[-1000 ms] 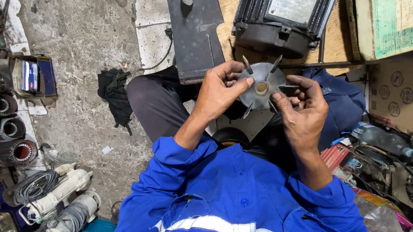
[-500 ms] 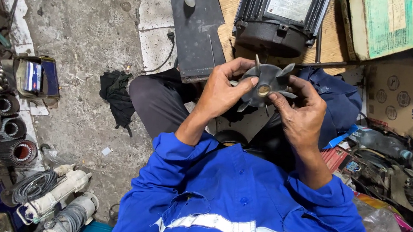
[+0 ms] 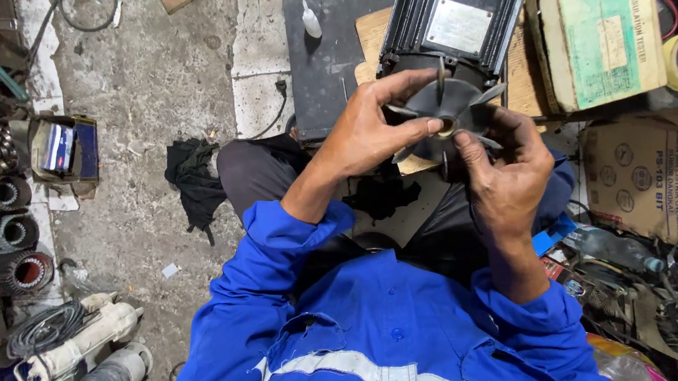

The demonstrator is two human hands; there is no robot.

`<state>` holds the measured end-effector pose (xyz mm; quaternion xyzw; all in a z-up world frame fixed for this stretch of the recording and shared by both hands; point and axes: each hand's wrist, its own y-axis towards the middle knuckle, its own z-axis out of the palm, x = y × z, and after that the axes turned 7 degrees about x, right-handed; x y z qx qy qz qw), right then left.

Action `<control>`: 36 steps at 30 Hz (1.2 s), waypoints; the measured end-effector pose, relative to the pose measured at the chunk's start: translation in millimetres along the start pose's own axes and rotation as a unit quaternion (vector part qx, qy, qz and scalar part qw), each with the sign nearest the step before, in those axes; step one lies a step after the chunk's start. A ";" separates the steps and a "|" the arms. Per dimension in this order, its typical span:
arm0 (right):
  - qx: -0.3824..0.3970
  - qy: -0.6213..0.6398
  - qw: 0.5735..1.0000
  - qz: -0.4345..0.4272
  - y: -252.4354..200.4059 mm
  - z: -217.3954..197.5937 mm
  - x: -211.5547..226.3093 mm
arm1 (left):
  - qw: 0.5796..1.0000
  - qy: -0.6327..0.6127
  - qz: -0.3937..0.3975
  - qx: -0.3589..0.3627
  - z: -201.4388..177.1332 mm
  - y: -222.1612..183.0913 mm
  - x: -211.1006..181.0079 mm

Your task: Securing a plastic cooling fan to an electric motor shaft using adhesive and a hammer.

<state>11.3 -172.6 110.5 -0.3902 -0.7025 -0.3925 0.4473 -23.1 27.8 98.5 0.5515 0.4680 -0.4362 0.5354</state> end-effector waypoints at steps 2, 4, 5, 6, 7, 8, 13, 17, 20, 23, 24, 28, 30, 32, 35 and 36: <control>0.013 -0.001 1.000 -0.014 4.6 -3.6 21.4 | 0.999 0.024 0.017 0.019 -3.1 7.6 -20.4; 0.025 -0.003 0.999 -0.029 10.1 -7.0 40.0 | 0.997 0.049 0.035 0.038 -6.9 15.1 -36.5; 0.024 -0.004 0.999 -0.033 12.7 -8.9 46.3 | 0.994 0.091 0.050 0.038 -8.1 18.5 -40.9; 0.023 -0.006 0.999 -0.036 15.1 -10.8 52.5 | 0.988 0.132 0.065 0.038 -9.2 21.8 -45.3; 0.020 -0.007 0.999 -0.039 18.1 -13.7 56.7 | 0.988 0.133 0.069 0.040 -8.8 24.0 -54.4; 0.019 -0.025 0.997 -0.065 21.0 -16.5 61.0 | 0.988 0.133 0.077 0.034 -8.6 26.1 -63.6; -0.005 -0.058 0.990 -0.126 31.8 -28.3 77.4 | 0.983 0.140 0.115 0.003 -5.9 36.8 -88.7; 0.001 -0.036 0.988 -0.150 38.5 -34.5 88.9 | 0.977 0.167 0.128 -0.024 -3.1 41.2 -104.7; 0.003 -0.037 0.986 -0.160 42.4 -37.1 91.0 | 0.973 0.180 0.136 -0.042 -2.5 44.6 -107.1; 0.008 -0.032 0.986 -0.161 44.7 -36.9 94.9 | 0.971 0.183 0.142 -0.055 -2.9 44.8 -106.2; 0.012 -0.027 0.987 -0.157 44.6 -36.6 96.4 | 0.972 0.181 0.141 -0.059 -2.7 44.0 -105.4; 0.016 -0.047 0.986 -0.161 43.7 -35.2 94.5 | 0.973 0.173 0.140 -0.059 -2.6 39.6 -104.9; 0.009 -0.051 0.986 -0.158 41.9 -33.8 95.9 | 0.978 0.159 0.123 -0.060 -1.9 38.7 -106.9; 0.007 -0.061 0.985 -0.162 41.9 -33.8 93.8 | 0.980 0.152 0.118 -0.059 -1.7 38.3 -105.9; 0.006 -0.085 0.982 -0.168 43.1 -34.6 91.7 | 0.980 0.150 0.116 -0.061 -1.6 38.0 -104.9; 0.008 -0.096 0.981 -0.167 43.6 -34.8 91.0 | 0.979 0.155 0.117 -0.063 -1.7 37.6 -104.6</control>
